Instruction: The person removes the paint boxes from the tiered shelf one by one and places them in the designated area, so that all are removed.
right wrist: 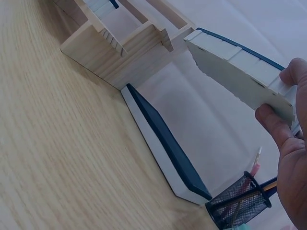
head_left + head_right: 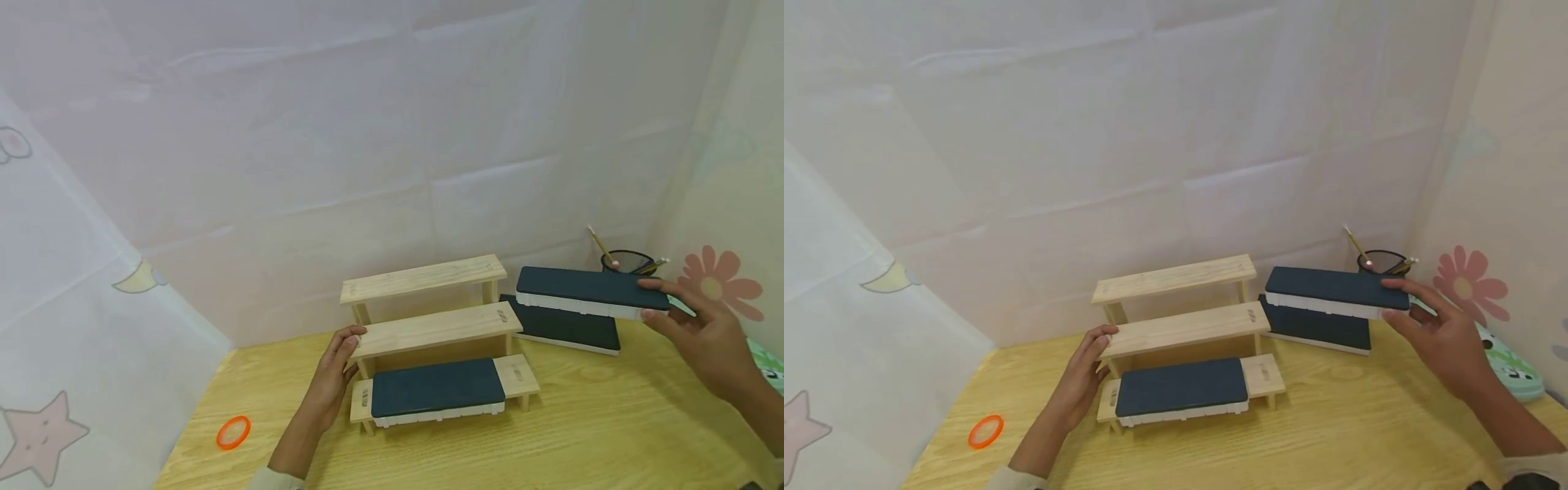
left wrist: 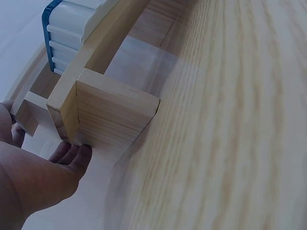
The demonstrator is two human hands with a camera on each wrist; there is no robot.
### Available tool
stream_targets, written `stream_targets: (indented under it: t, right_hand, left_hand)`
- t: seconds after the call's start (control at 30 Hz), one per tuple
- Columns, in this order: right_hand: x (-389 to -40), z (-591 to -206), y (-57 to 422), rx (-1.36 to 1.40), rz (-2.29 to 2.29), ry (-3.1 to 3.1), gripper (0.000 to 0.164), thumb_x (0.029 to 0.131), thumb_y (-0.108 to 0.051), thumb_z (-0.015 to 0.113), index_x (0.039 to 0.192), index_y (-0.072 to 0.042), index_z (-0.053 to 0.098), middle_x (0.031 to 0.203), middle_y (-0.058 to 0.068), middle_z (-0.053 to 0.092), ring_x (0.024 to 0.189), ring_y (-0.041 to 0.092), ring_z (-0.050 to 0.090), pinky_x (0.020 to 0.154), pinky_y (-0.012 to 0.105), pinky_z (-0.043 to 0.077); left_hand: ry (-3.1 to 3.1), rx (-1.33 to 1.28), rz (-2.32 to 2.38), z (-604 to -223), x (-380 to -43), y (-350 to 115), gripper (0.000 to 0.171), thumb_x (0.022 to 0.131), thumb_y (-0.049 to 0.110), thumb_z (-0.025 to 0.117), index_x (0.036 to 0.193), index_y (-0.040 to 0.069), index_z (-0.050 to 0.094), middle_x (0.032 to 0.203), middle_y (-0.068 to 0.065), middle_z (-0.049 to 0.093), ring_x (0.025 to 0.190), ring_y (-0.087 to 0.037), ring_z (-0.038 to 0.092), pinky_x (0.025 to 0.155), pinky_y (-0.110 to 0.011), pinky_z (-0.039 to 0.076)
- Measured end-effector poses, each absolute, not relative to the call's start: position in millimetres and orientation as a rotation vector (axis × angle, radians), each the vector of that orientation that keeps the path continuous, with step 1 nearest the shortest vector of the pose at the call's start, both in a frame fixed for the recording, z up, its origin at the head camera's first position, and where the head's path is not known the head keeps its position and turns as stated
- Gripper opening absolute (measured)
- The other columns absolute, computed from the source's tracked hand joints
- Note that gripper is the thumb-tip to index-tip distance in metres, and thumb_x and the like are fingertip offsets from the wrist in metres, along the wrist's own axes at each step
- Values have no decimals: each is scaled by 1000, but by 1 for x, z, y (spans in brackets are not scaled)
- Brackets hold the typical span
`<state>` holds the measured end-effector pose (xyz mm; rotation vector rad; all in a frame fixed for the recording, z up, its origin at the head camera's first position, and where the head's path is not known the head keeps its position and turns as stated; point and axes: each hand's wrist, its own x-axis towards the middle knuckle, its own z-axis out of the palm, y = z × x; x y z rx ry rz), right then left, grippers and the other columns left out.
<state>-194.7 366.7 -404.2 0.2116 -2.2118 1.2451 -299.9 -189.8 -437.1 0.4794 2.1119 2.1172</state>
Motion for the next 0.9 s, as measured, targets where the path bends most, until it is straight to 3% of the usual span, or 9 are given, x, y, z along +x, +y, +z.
stream_targets:
  t: [0.17, 0.27, 0.33, 0.57, 0.63, 0.77, 0.9]
  right_hand:
    - [-193, -409, 367, 214, 1198, -2210, 53, 96, -2, 67, 146, -10, 53, 149, -1, 41, 92, -8, 63, 60, 12, 47]
    - [-193, -411, 367, 215, 1202, -2208, 52, 96, -2, 67, 145, -9, 53, 148, -1, 42, 91, -7, 63, 62, 11, 48]
    - [-192, -414, 366, 199, 1211, -2219, 52, 96, -4, 67, 146, -10, 53, 149, 1, 41, 99, -8, 62, 65, 12, 50]
    - [-189, -421, 365, 97, 1260, -2270, 54, 98, -15, 68, 149, -18, 50, 145, -8, 43, 98, -18, 58, 44, 24, 39]
    - [-188, -422, 365, 69, 1241, -2285, 54, 98, -17, 69, 149, -20, 51, 140, -9, 45, 83, -14, 59, 39, 27, 35]
    - [-186, -425, 365, 26, 1207, -2334, 55, 98, -24, 68, 150, -24, 49, 143, -13, 42, 91, -22, 54, 37, 31, 32]
    - [-185, -428, 365, 21, 1239, -2355, 56, 99, -26, 68, 151, -25, 47, 153, -9, 34, 105, -26, 47, 41, 28, 39]
  left_hand:
    - [2107, 476, 2116, -438, -299, -190, 41, 107, 45, 43, 140, 21, 47, 157, 9, 24, 148, -20, 16, 115, -64, 15]
    - [2107, 478, 2115, -438, -299, -190, 41, 108, 45, 43, 141, 21, 46, 157, 9, 23, 148, -20, 15, 115, -64, 14]
    - [2106, 479, 2114, -437, -299, -190, 41, 108, 45, 43, 141, 21, 46, 158, 8, 22, 148, -20, 15, 115, -64, 14]
    - [2097, 477, 2119, -438, -300, -190, 41, 108, 44, 43, 140, 20, 46, 157, 8, 23, 148, -21, 15, 114, -65, 15]
    - [2100, 477, 2118, -438, -300, -190, 40, 108, 44, 43, 140, 20, 47, 157, 8, 23, 148, -21, 16, 114, -65, 15]
    - [2101, 483, 2116, -438, -300, -190, 40, 108, 44, 43, 140, 20, 46, 157, 8, 24, 148, -21, 16, 114, -65, 15]
    - [2099, 481, 2117, -438, -300, -190, 41, 108, 44, 43, 140, 20, 46, 157, 8, 24, 148, -21, 16, 114, -65, 15]
